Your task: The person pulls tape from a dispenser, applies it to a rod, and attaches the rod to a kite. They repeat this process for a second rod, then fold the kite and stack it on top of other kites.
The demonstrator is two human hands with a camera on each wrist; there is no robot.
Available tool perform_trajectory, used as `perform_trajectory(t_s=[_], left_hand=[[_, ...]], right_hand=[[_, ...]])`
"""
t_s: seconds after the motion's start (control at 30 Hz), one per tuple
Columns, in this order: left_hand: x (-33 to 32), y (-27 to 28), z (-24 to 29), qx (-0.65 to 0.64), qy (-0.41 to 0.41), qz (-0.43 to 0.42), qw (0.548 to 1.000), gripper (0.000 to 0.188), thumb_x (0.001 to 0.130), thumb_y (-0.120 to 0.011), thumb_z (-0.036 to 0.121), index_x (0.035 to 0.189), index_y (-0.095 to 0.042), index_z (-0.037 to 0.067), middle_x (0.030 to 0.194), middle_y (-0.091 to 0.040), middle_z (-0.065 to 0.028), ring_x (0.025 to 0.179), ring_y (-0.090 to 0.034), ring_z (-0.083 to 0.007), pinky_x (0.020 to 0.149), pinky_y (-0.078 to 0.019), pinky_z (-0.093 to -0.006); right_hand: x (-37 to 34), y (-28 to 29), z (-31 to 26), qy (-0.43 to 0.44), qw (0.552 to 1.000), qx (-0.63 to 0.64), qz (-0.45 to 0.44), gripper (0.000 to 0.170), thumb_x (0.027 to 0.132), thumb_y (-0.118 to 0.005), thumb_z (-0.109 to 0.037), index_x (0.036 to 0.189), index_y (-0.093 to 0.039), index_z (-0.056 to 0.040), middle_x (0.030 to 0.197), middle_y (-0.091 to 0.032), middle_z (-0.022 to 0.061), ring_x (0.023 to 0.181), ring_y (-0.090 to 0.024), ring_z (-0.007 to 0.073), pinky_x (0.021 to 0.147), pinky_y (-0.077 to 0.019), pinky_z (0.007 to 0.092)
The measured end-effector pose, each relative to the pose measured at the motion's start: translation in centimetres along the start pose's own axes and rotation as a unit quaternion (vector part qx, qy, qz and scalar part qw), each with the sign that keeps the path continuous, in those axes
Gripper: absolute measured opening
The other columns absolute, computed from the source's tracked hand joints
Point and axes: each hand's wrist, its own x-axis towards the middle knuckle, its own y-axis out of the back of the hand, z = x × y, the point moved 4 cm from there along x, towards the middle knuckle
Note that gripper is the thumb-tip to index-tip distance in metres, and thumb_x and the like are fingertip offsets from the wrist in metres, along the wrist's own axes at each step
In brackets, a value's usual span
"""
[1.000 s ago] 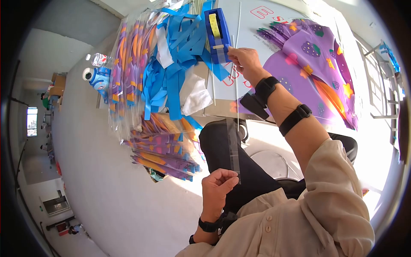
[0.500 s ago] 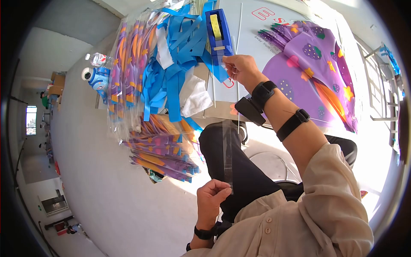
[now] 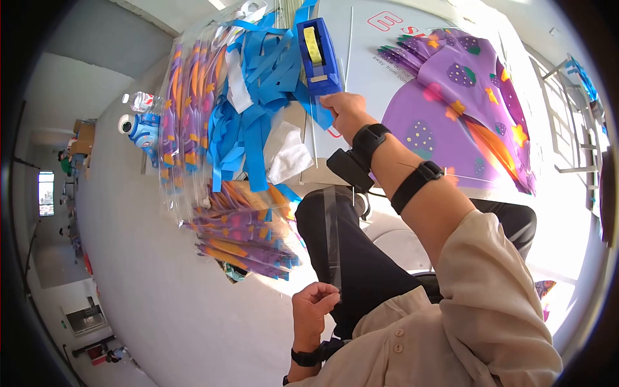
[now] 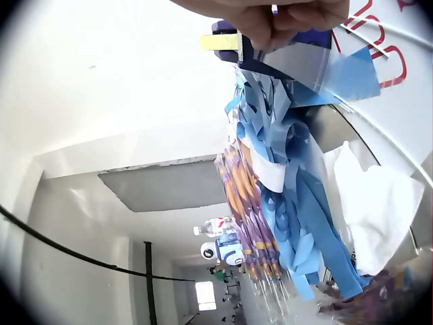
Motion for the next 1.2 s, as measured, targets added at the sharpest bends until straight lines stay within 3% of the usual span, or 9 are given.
perform_trajectory(t_s=[0.03,0.13,0.27,0.4,0.57,0.67,0.8,1.0,1.2], left_hand=[[-0.2,0.6,-0.1,-0.007,-0.018,0.016,1.000,0.007,0.076,-0.065,0.000,0.083,-0.064,0.000,0.070,-0.060,0.0004,0.058,-0.049,-0.0035,0.053,-0.0362,-0.0153],[-0.5,2.3,-0.1,-0.006,-0.041,0.025,0.999,0.008,0.076,-0.062,-0.002,0.083,-0.064,-0.001,0.065,-0.055,0.0035,0.056,-0.043,-0.0025,0.052,-0.0324,-0.0165],[0.2,2.4,0.9,0.032,-0.071,-0.023,0.997,0.006,0.078,-0.061,-0.001,0.083,-0.063,-0.002,0.068,-0.054,0.0037,0.059,-0.044,-0.0027,0.054,-0.0331,-0.0170],[1.1,-1.8,3.6,0.104,-0.125,-0.144,0.976,0.003,0.080,-0.061,0.000,0.082,-0.061,-0.002,0.071,-0.053,0.0028,0.064,-0.046,-0.0038,0.057,-0.0349,-0.0183],[2.7,-6.5,5.2,0.307,-0.256,-0.236,0.886,0.007,0.080,-0.062,0.005,0.077,-0.056,0.003,0.076,-0.052,-0.0004,0.064,-0.042,-0.0090,0.054,-0.0328,-0.0225],[2.7,-9.0,7.7,0.388,-0.366,-0.208,0.820,0.005,0.076,-0.062,0.004,0.076,-0.057,0.005,0.083,-0.055,-0.0038,0.068,-0.044,-0.0136,0.058,-0.0364,-0.0264],[3.9,-9.8,9.5,0.367,-0.237,-0.211,0.875,0.010,0.081,-0.062,0.006,0.075,-0.057,0.000,0.067,-0.051,0.0030,0.062,-0.043,-0.0038,0.057,-0.0341,-0.0199],[8.1,-9.2,11.8,0.376,-0.249,-0.137,0.882,0.008,0.082,-0.062,0.004,0.087,-0.063,-0.002,0.074,-0.058,0.0015,0.068,-0.048,-0.0041,0.062,-0.0382,-0.0181],[11.8,-10.0,14.0,0.330,-0.262,-0.076,0.904,0.009,0.083,-0.061,0.005,0.087,-0.062,-0.003,0.075,-0.058,0.0016,0.068,-0.048,-0.0033,0.060,-0.0368,-0.0155]], right_hand=[[-7.1,1.5,-4.3,-0.051,0.996,0.049,-0.053,0.009,0.075,-0.069,0.002,0.077,-0.061,-0.0029,0.069,-0.056,0.0043,0.055,-0.045,0.0105,0.049,-0.0361,0.0237],[-7.4,4.7,-5.7,-0.115,0.962,0.203,-0.144,0.012,0.075,-0.069,0.000,0.077,-0.059,-0.0059,0.066,-0.052,0.0021,0.053,-0.041,0.0079,0.047,-0.0320,0.0223],[-11.1,15.8,-8.3,-0.079,0.906,0.338,-0.243,0.008,0.078,-0.065,-0.002,0.080,-0.057,-0.0042,0.070,-0.053,0.0016,0.057,-0.043,0.0079,0.052,-0.0359,0.0228],[-19.1,29.2,-8.9,0.028,0.912,0.393,-0.110,0.002,0.085,-0.057,-0.006,0.085,-0.055,-0.0046,0.074,-0.053,0.0032,0.062,-0.045,0.0090,0.054,-0.0375,0.0243],[-25.7,42.8,-3.4,0.091,0.898,0.420,-0.096,0.004,0.085,-0.054,-0.005,0.088,-0.056,-0.0058,0.082,-0.053,0.0037,0.064,-0.044,0.0100,0.057,-0.0381,0.0241],[-26.9,44.6,-1.0,0.079,0.887,0.449,-0.073,0.005,0.083,-0.056,-0.003,0.086,-0.058,-0.0055,0.079,-0.054,0.0048,0.063,-0.044,0.0091,0.055,-0.0371,0.0222],[-24.7,45.0,1.2,0.067,0.893,0.443,0.036,0.002,0.081,-0.058,-0.002,0.081,-0.057,-0.0037,0.072,-0.054,0.0031,0.058,-0.044,0.0080,0.049,-0.0342,0.0213],[-20.7,44.1,1.2,0.105,0.969,0.156,0.159,0.008,0.077,-0.067,-0.001,0.073,-0.059,-0.0011,0.064,-0.052,-0.0017,0.051,-0.040,0.0042,0.045,-0.0296,0.0179],[-18.2,42.7,2.3,0.133,0.944,0.226,0.201,0.008,0.074,-0.071,-0.003,0.077,-0.064,0.0003,0.064,-0.057,0.0009,0.052,-0.047,0.0051,0.047,-0.0338,0.0173]])
